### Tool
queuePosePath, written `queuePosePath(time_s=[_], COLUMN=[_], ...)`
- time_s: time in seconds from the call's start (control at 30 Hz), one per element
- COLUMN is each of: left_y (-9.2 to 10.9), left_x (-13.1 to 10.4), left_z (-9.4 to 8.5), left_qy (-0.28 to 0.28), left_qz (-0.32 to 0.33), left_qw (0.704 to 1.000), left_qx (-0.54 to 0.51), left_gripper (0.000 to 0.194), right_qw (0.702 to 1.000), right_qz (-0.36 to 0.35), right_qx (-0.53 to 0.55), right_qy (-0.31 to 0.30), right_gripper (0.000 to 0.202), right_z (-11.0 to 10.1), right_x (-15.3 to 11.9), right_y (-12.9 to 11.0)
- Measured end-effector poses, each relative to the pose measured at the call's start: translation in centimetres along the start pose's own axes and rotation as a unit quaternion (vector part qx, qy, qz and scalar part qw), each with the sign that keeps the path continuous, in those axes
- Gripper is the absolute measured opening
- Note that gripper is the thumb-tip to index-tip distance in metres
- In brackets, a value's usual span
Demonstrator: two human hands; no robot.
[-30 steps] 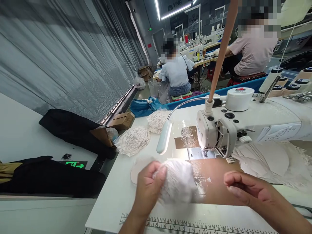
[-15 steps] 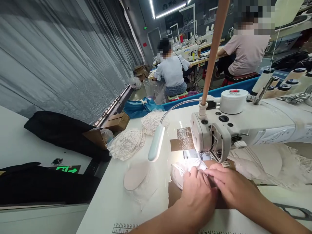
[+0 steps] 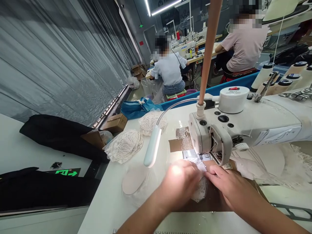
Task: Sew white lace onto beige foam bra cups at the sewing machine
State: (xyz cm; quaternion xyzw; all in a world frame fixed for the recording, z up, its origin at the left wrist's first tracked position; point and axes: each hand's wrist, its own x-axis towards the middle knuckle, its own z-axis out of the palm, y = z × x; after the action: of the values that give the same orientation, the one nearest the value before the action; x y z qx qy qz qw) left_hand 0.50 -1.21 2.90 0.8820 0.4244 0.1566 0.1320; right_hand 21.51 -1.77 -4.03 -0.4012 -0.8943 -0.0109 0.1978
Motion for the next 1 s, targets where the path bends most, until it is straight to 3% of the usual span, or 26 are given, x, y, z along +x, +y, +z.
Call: queuePosePath(time_s=[0.07, 0.13, 0.23, 0.57, 0.8, 1.0], left_y=[0.2, -0.2, -1.2, -2.2, -2.7, -3.0], left_x=[-0.2, -0.3, -0.2, 1.9, 2.1, 2.1], left_z=[2.5, 4.9, 6.7, 3.8, 3.7, 4.0], left_qy=[-0.035, -0.018, -0.010, 0.013, 0.020, 0.044], left_qz=[0.041, 0.028, 0.025, 0.026, 0.031, -0.010], left_qw=[0.998, 0.997, 0.995, 0.998, 0.999, 0.999], left_qx=[0.017, 0.072, 0.099, 0.063, 0.039, 0.029], left_gripper=[0.020, 0.021, 0.025, 0.027, 0.028, 0.026], right_qw=[1.000, 0.998, 0.997, 0.993, 0.992, 0.994], right_qz=[-0.004, -0.006, 0.000, 0.062, 0.060, 0.062], right_qx=[-0.021, -0.045, -0.062, -0.096, -0.109, -0.089], right_qy=[0.017, 0.033, 0.053, 0.033, 0.005, -0.015], right_gripper=[0.050, 0.052, 0.056, 0.062, 0.066, 0.064], right_z=[0.0, 0.0, -0.3, 0.2, 0.2, 0.3], right_x=[0.1, 0.3, 0.9, 2.1, 2.3, 2.0], right_y=[-0.1, -0.1, -0.1, -0.3, -0.6, -0.5])
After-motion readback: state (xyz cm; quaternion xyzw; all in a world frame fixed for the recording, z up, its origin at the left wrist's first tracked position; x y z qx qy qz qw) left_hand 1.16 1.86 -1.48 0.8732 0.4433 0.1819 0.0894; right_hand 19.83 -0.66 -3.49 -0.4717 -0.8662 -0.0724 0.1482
